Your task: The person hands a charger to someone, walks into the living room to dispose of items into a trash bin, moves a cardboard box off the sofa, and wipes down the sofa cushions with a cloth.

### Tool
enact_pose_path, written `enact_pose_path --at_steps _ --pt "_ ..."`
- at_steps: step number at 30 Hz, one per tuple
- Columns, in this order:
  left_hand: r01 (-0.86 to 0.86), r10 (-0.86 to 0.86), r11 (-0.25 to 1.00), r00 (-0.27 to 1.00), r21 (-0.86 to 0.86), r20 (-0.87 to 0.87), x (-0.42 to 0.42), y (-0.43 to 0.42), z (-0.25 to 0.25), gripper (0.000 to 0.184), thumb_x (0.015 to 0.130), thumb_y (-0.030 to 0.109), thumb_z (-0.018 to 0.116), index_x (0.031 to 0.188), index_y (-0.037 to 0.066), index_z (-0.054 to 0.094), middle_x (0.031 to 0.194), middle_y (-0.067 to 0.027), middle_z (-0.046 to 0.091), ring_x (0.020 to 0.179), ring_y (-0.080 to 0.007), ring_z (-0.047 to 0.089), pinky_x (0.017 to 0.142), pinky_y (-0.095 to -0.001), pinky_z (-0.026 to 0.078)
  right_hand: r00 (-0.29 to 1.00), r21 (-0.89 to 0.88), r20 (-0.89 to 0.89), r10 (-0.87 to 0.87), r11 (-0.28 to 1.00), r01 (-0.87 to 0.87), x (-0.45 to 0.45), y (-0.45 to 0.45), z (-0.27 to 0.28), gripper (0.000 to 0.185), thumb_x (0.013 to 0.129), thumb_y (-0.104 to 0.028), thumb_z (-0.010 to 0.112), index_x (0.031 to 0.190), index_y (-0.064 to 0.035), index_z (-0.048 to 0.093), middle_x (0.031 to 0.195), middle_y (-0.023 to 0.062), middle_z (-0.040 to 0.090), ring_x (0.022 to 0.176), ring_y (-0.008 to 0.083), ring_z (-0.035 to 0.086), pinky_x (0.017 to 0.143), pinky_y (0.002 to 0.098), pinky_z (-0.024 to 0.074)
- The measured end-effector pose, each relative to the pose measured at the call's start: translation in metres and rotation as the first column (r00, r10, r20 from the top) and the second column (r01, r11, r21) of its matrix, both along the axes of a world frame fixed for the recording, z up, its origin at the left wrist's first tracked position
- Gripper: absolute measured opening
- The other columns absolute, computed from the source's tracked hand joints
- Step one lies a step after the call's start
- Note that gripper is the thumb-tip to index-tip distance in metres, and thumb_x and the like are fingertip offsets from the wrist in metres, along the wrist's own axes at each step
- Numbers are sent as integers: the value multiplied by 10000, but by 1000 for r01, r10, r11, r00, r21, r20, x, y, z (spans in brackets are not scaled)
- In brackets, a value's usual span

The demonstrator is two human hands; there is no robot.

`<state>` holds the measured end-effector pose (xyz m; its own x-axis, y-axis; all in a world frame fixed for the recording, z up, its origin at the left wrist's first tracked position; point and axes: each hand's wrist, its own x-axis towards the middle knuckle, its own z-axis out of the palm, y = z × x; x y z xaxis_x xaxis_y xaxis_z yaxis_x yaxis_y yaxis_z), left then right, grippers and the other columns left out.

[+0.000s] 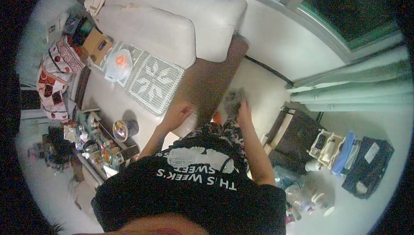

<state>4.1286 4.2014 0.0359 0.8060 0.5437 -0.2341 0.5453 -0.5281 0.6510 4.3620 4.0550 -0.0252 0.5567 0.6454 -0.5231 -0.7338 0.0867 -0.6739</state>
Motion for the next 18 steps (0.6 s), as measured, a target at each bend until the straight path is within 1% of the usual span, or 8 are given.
enact_pose_path --at_steps 2,4,6,10,13,15,16,18 --pt "-115 130 986 984 -124 123 -17 -3 -17 217 753 144 559 948 51 553 836 -119 570 767 -259 559 682 -338 441 979 -110 198 44 994 -22 22 35 7 374 876 -245 414 1159 0 411 1094 99 517 989 220 501 868 321 385" --pt "-162 163 978 987 -128 -1 -23 -7 5 233 766 146 554 979 51 549 866 -130 578 803 -259 560 713 -340 439 958 -383 262 120 924 -11 41 79 53 369 854 -224 426 1136 13 433 1059 102 528 956 176 499 831 290 383" --pt "-211 197 970 973 -122 -119 -24 -5 14 250 780 148 549 1010 51 545 895 -141 587 838 -260 561 743 -341 437 818 -182 540 197 976 -115 85 119 16 344 822 -203 460 1083 21 480 978 107 541 892 148 497 764 273 389" --pt "-390 374 914 917 -115 -138 1 6 28 276 760 133 582 1021 54 541 893 -144 592 806 -255 579 716 -310 455 717 -122 691 97 992 -17 131 209 33 265 780 -189 543 945 17 524 849 69 554 810 183 506 730 281 385" --pt "-498 496 858 867 -127 -54 29 21 29 262 743 107 586 994 43 547 839 -141 602 771 -260 590 691 -320 457 674 -84 738 31 995 47 164 266 25 270 753 -155 567 936 36 510 881 122 524 865 239 499 748 317 390" --pt "-546 557 820 830 -171 18 46 30 25 245 730 87 584 967 32 553 794 -141 608 745 -268 595 676 -340 454 266 5 963 -49 987 162 184 289 27 281 741 -153 575 911 60 505 1003 180 463 946 329 454 795 360 379" --pt "-516 520 844 854 -146 -7 56 36 29 238 734 87 583 963 32 555 795 -141 607 745 -270 594 676 -341 454 273 -4 961 -37 989 149 190 297 30 281 741 -153 575 911 60 505 1003 180 463 946 329 454 795 360 379" --pt "-497 497 857 867 -132 -41 72 41 38 231 738 88 582 960 31 557 797 -140 607 745 -273 592 676 -342 454 123 -300 952 279 931 209 199 310 35 306 735 -173 580 909 69 513 1098 203 391 1017 383 381 837 409 348"
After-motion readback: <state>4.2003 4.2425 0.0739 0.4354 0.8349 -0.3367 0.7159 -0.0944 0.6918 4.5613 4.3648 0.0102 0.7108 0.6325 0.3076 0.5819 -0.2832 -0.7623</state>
